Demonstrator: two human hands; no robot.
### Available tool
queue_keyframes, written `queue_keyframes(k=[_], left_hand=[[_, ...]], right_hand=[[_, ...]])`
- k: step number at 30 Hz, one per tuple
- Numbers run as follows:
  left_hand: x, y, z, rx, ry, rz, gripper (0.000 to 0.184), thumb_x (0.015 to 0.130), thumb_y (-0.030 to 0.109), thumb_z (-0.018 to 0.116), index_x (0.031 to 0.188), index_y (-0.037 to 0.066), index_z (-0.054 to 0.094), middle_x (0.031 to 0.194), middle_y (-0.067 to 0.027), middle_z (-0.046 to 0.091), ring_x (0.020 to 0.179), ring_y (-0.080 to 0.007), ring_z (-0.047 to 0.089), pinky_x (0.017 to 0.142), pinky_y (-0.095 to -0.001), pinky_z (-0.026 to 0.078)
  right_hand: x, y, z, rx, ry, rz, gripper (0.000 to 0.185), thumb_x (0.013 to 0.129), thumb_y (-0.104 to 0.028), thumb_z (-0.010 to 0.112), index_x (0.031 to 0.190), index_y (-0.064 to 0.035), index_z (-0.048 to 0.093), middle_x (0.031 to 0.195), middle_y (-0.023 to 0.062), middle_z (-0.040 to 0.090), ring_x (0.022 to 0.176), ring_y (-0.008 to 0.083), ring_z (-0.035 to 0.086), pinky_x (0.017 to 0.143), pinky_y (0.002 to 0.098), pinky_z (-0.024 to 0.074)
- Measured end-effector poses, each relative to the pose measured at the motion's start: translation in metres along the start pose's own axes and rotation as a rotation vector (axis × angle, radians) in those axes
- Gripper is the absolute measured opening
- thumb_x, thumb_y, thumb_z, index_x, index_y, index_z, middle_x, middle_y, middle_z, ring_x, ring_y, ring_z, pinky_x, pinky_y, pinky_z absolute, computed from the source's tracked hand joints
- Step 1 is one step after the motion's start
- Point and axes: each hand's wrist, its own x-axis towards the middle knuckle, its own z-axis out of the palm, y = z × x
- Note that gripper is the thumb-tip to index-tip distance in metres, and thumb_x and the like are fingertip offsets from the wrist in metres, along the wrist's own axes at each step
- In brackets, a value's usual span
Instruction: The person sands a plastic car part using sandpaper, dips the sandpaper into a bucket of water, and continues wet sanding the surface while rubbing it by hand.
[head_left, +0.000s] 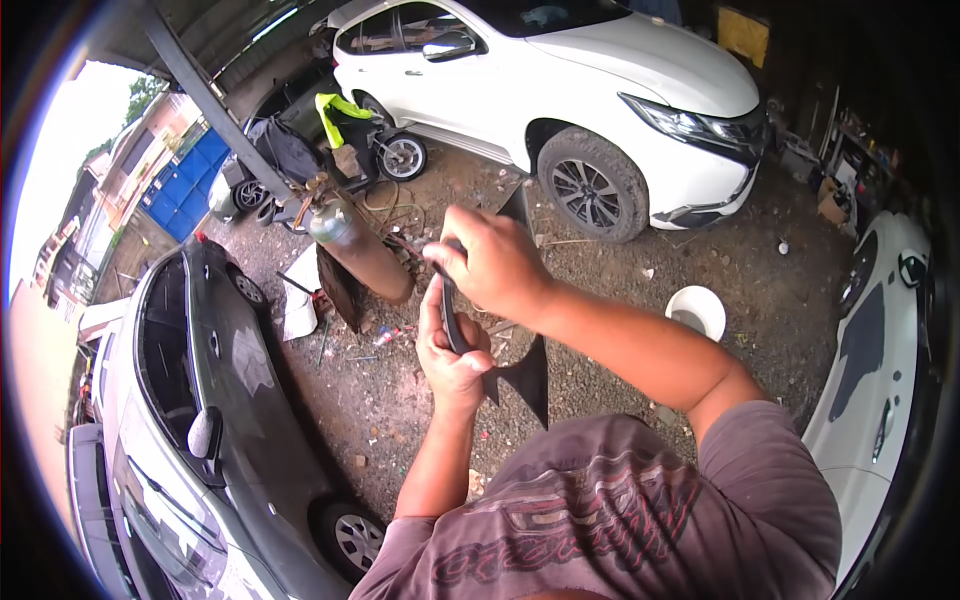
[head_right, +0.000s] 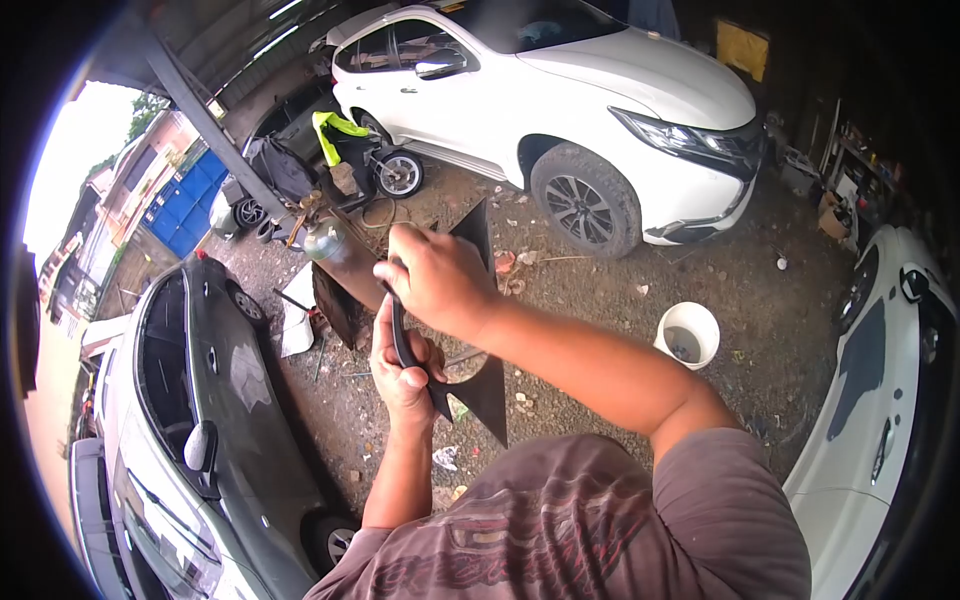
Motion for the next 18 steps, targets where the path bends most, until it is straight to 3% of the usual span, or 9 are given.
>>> queue_keyframes(k=[3,5,6,7,10,14,17,18], left_hand=[[0.004,-0.009,-0.015,0.011,0.010,0.039,0.130,0.055,0.040,0.112,0.158,-0.001,0.043,0.131,-0.0034,0.062,0.121,-0.0174,0.063,0.106,-0.0351,0.051],[-0.001,-0.007,-0.011,0.002,0.025,0.035,0.134,0.058,0.040,0.111,0.162,-0.003,0.039,0.100,0.0024,0.063,0.089,-0.0109,0.064,0.078,-0.0279,0.052],[-0.002,0.000,0.000,0.003,0.032,0.034,0.136,0.059,0.041,0.110,0.164,-0.004,0.036,0.084,0.0061,0.059,0.071,-0.0070,0.060,0.063,-0.0245,0.047],[0.000,0.001,0.008,0.034,0.019,0.058,0.139,0.061,0.041,0.109,0.168,-0.004,0.031,0.067,0.0110,0.044,0.054,-0.0023,0.042,0.051,-0.0238,0.030],[-0.004,0.002,0.005,0.036,-0.004,0.041,0.139,0.061,0.043,0.110,0.167,-0.004,0.032,0.071,0.0095,0.050,0.058,-0.0041,0.049,0.054,-0.0229,0.037],[-0.001,-0.014,-0.014,0.108,0.029,0.173,0.137,0.061,0.052,0.107,0.164,-0.004,0.036,0.073,0.0059,0.053,0.058,-0.0082,0.055,0.057,-0.0221,0.046],[-0.002,0.006,0.000,0.057,0.029,-0.030,0.138,0.061,0.058,0.105,0.164,-0.003,0.037,0.070,0.0057,0.051,0.057,-0.0081,0.055,0.054,-0.0235,0.048],[-0.002,0.004,-0.003,0.039,0.032,-0.009,0.132,0.067,0.060,0.102,0.165,-0.001,0.038,0.073,0.0057,0.052,0.057,-0.0075,0.053,0.053,-0.0237,0.047]], right_hand=[[-0.033,-0.017,0.007,0.057,-0.080,-0.137,0.030,0.092,-0.022,0.084,0.084,-0.0058,0.060,0.077,0.0138,0.069,0.070,0.0356,0.073,0.062,0.0470,0.0561],[-0.020,-0.010,0.006,-0.013,-0.034,-0.131,0.030,0.093,-0.023,0.084,0.085,-0.0060,0.060,0.077,0.0133,0.070,0.069,0.0356,0.073,0.062,0.0475,0.0561],[0.000,-0.002,0.003,-0.063,0.013,-0.098,0.030,0.094,-0.024,0.083,0.086,-0.0060,0.060,0.077,0.0133,0.070,0.069,0.0358,0.073,0.062,0.0478,0.0561],[0.012,0.009,0.003,-0.097,0.073,-0.074,0.030,0.094,-0.024,0.083,0.088,-0.0057,0.060,0.077,0.0141,0.070,0.067,0.0368,0.072,0.060,0.0484,0.0552],[-0.002,0.004,0.001,-0.024,0.065,0.002,0.032,0.094,-0.025,0.084,0.087,-0.0057,0.060,0.076,0.0155,0.070,0.067,0.0387,0.072,0.060,0.0493,0.0544],[-0.028,-0.020,0.006,-0.027,-0.034,-0.208,0.030,0.094,-0.026,0.083,0.088,-0.0082,0.059,0.078,0.0120,0.069,0.066,0.0341,0.071,0.059,0.0476,0.0545],[0.007,0.015,0.008,-0.270,0.014,-0.094,0.030,0.097,-0.029,0.080,0.090,-0.0086,0.059,0.080,0.0128,0.071,0.066,0.0329,0.072,0.058,0.0457,0.0555],[0.014,0.032,0.007,-0.369,-0.008,-0.054,0.028,0.098,-0.029,0.080,0.094,-0.0078,0.061,0.081,0.0140,0.072,0.065,0.0315,0.072,0.058,0.0458,0.0562]])
